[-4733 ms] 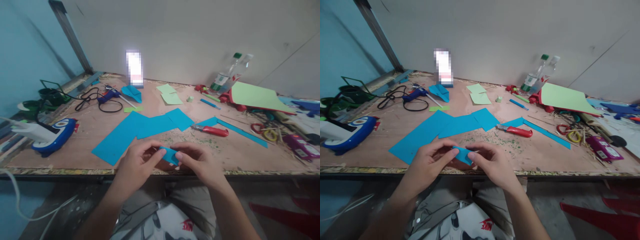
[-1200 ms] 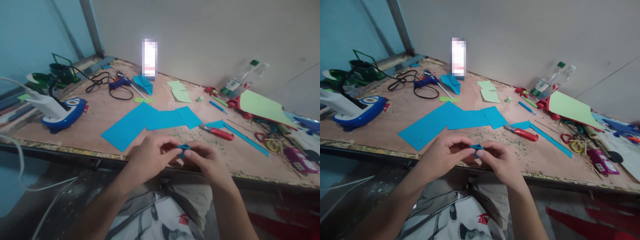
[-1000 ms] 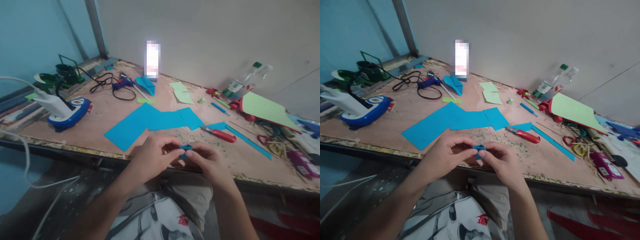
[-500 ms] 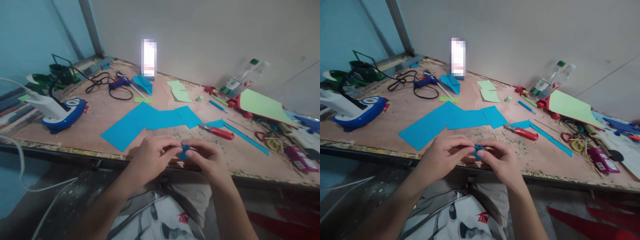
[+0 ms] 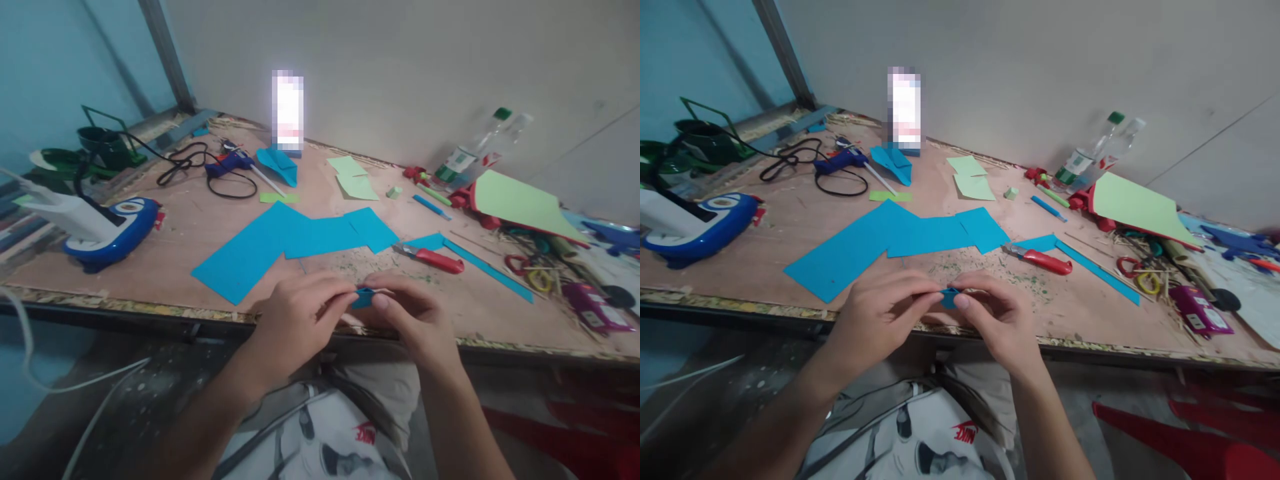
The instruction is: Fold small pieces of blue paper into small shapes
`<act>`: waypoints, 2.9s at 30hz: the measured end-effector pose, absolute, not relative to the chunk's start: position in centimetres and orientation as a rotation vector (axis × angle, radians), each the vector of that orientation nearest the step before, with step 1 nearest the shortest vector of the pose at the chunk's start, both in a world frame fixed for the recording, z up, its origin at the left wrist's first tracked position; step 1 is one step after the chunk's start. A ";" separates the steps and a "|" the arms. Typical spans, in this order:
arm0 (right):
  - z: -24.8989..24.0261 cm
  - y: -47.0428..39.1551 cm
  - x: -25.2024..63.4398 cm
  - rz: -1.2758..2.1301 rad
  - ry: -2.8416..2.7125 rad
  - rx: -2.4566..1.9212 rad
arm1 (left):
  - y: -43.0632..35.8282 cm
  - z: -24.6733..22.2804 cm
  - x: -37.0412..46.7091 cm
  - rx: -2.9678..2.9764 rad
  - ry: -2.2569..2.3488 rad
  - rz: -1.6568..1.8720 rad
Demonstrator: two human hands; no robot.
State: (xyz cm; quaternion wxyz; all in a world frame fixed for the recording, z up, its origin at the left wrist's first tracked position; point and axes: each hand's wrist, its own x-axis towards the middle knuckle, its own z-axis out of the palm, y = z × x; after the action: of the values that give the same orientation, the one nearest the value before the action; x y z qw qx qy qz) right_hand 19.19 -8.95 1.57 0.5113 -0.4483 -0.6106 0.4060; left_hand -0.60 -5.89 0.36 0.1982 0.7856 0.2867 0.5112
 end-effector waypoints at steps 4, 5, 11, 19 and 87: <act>1.5 -8.8 19.1 0.841 -1.516 -1.104 | -6.3 -0.1 -0.3 2.568 0.830 1.536; 1.4 -8.8 19.1 0.843 -1.512 -1.096 | -6.4 -0.2 -0.2 2.657 0.825 1.529; 1.3 -8.7 19.5 0.954 -1.498 -1.054 | -6.5 -0.5 0.5 2.800 0.858 1.530; 1.5 -8.4 19.1 0.969 -1.479 -1.095 | -6.6 -0.5 0.6 2.958 0.851 1.493; 2.6 -9.1 18.7 1.065 -1.642 -1.200 | -5.8 1.7 -1.4 1.831 0.864 0.972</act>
State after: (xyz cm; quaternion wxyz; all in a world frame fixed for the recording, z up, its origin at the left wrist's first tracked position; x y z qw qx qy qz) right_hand 18.74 -9.12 2.64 0.4108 -0.4765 -0.6521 0.4230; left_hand -1.44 -5.79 1.66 0.4332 0.7347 0.3467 0.3903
